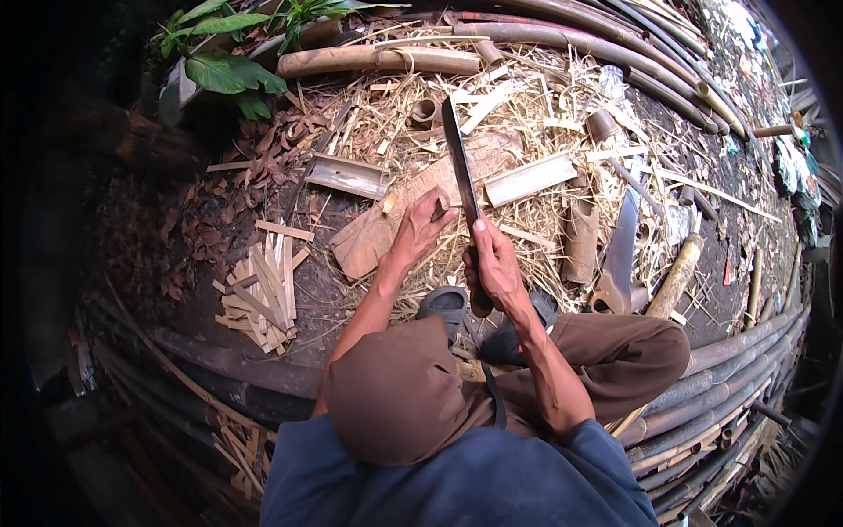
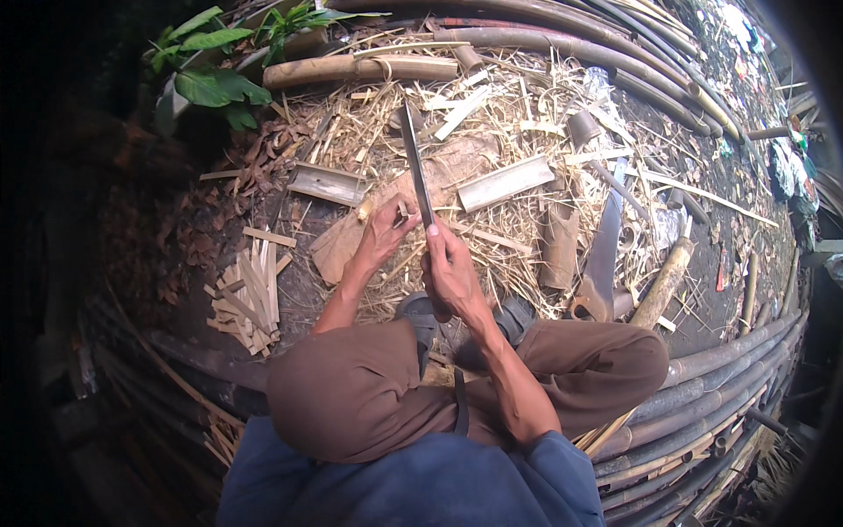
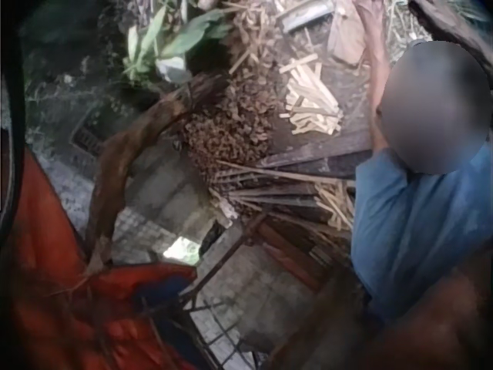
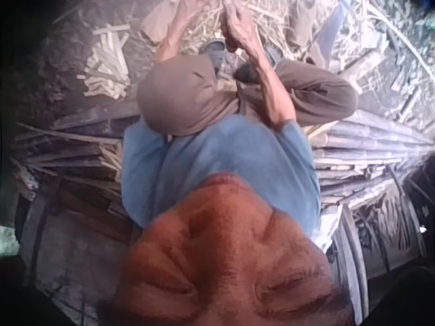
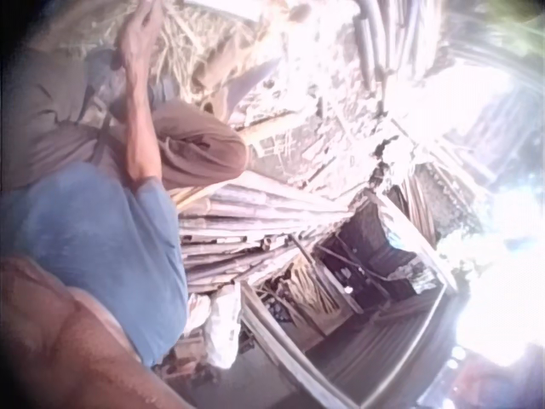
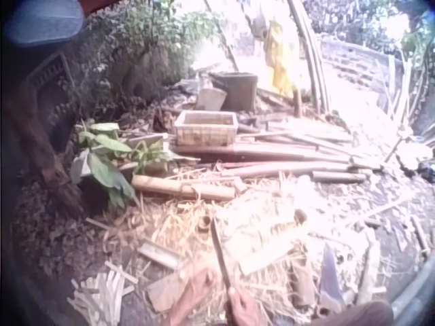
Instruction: The person sits on the ground and repeatedly uses a knife to split small pieces of wood into thinner slats. The person holds each piece with one hand and strikes it with the knife blade to separate it, then places the resulting slats into a growing pile.
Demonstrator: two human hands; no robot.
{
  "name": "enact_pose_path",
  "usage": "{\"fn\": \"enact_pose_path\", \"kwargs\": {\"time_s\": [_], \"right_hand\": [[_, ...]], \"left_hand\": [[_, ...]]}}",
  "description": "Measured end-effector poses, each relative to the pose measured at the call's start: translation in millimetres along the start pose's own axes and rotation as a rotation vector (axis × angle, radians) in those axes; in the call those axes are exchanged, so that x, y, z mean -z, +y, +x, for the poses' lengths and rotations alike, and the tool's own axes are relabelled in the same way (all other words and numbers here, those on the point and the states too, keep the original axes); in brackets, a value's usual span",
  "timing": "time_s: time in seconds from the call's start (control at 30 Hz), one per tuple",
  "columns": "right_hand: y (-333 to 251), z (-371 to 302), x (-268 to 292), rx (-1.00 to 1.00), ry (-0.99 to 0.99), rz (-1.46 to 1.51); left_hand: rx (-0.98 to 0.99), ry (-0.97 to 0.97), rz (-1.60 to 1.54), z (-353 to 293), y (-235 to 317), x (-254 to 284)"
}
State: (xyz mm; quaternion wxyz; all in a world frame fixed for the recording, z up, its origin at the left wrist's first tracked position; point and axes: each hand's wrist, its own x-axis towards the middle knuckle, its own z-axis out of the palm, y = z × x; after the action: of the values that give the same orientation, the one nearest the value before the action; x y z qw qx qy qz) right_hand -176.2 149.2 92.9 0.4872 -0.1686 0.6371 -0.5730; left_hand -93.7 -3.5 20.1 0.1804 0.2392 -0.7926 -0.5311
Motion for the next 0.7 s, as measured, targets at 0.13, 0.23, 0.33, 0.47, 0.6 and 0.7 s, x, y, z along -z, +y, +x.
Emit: {"fn": "enact_pose_path", "kwargs": {"time_s": [0.13, 0.23, 0.33, 0.47, 0.6, 0.7], "right_hand": [[9.7, 5.1, -3.6, -0.065, -0.031, 0.066], [14.5, 5.6, -6.2, -0.082, -0.043, 0.101], [15.5, 4.2, -7.3, -0.087, -0.038, 0.106], [15.0, 3.3, -6.9, -0.074, -0.046, 0.086], [12.3, 3.1, -6.9, -0.080, -0.039, 0.069], [15.0, 4.8, -6.6, -0.055, -0.047, 0.055]], "left_hand": [[-0.131, 0.028, 0.049, -2.6, -12.2, -4.8], [-0.198, 0.055, 0.013, -4.1, -9.3, -6.6], [-0.170, 0.026, -0.041, -5.3, -10.4, -8.0], [-0.200, 0.034, -0.009, -4.7, -9.7, -7.8], [-0.127, 0.007, -0.100, -4.3, 2.3, -6.5], [-0.042, 0.001, -0.287, -4.6, 4.7, -8.7]]}}
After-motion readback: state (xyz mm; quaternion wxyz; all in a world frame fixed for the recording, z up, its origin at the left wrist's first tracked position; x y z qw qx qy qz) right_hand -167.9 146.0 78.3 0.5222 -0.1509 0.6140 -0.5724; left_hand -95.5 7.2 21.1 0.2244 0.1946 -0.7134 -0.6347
